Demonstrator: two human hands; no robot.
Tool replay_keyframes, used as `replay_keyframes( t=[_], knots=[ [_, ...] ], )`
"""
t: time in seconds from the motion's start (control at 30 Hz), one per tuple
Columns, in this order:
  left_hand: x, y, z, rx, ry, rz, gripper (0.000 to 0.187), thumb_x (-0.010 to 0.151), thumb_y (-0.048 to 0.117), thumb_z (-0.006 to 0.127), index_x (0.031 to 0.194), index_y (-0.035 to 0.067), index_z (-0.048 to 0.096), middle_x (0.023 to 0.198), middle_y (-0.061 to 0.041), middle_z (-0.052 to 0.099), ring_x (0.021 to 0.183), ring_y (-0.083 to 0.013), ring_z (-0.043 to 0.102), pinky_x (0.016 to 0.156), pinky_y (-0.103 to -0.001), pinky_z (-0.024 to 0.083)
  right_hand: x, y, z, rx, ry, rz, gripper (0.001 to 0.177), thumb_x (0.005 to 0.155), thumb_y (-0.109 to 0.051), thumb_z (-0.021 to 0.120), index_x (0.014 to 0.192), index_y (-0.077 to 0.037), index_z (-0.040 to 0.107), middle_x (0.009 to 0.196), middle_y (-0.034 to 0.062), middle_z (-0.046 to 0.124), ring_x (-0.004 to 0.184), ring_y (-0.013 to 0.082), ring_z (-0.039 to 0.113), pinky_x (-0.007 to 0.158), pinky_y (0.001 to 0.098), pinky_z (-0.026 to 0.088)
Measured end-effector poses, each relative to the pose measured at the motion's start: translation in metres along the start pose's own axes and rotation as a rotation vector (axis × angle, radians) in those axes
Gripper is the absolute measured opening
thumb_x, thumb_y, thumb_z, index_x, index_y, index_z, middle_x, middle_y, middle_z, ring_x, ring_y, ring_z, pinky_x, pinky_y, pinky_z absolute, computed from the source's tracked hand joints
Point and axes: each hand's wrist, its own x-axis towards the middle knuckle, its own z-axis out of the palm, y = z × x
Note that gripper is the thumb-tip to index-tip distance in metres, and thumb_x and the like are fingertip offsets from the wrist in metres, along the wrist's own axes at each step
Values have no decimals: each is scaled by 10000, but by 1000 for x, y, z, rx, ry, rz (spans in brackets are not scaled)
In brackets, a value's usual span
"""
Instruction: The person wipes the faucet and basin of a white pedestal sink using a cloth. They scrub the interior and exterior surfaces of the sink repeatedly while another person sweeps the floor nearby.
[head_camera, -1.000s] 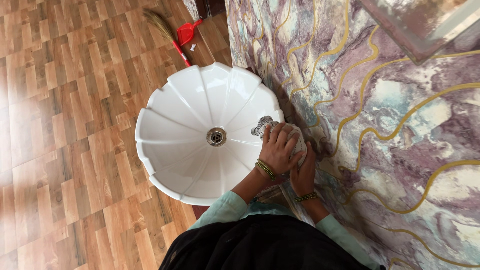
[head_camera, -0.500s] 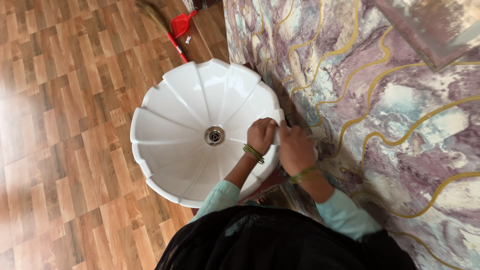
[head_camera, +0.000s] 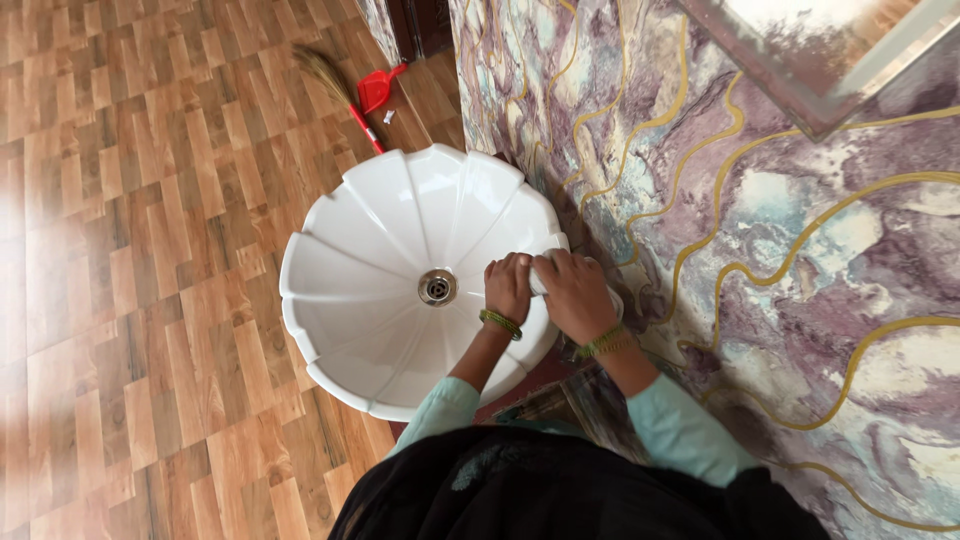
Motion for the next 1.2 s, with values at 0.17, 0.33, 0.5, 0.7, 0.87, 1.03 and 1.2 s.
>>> replay_keyframes(
  t=[0.17, 0.33, 0.5, 0.7, 0.87, 1.03, 1.2],
  knots=[
    [-2, 58, -9, 334, -241, 267, 347, 933, 336, 480, 1099, 114, 687, 1135, -135, 654, 1166, -336, 593, 1134, -653, 242, -56, 8, 16, 210, 297, 178, 493, 779, -130, 764, 1235, -76, 585, 1054, 144, 603, 1045, 376, 606, 889, 514, 482],
    [-16, 102, 21, 576, -329, 456, 387, 974, 371, 534, 1118, 31, 647, 1185, -177, 623, 1230, -354, 538, 1157, -619, 274, -123, 25, 83, 670, 320, 552, 495, 978, -235, 628, 1382, -2, 463, 1276, 216, 594, 1201, 380, 611, 1000, 444, 475],
    [-32, 102, 46, 707, -378, 578, 295, 928, 252, 571, 1156, 81, 646, 1165, -120, 627, 1248, -314, 551, 1216, -581, 303, -145, 23, 119, 710, 379, 491, 628, 1002, -271, 615, 1486, 46, 372, 1424, 274, 518, 1325, 420, 509, 1077, 477, 394],
    [-17, 64, 29, 365, -89, 437, 188, 971, 201, 566, 1110, 95, 636, 1151, -104, 657, 1137, -273, 620, 1155, -519, 393, -91, 12, 51, 438, 321, 429, 608, 949, -215, 622, 1461, 31, 405, 1401, 285, 507, 1289, 454, 525, 1085, 504, 423],
    [-3, 28, 12, -21, 26, 244, 203, 1051, 227, 520, 1074, 58, 630, 1036, -146, 678, 999, -349, 620, 960, -503, 456, -42, -3, 2, 91, 99, 304, 684, 751, -142, 665, 1387, 20, 472, 1368, 248, 537, 1269, 453, 541, 1034, 535, 460],
    [1, 0, 7, -251, 31, -92, 315, 1086, 285, 431, 1099, 23, 605, 910, -210, 662, 772, -384, 644, 746, -483, 516, 1, -12, 10, -209, -130, 224, 502, 867, -138, 647, 1333, 21, 546, 1271, 202, 600, 1072, 332, 620, 837, 510, 510],
    [2, -41, 14, -214, 81, -128, 339, 1105, 299, 419, 1067, 17, 603, 791, -228, 670, 657, -396, 635, 626, -476, 503, 34, -13, 39, -267, -348, 95, 290, 947, -139, 598, 1197, 5, 614, 1130, 159, 657, 1027, 301, 639, 796, 461, 535]
  ],
)
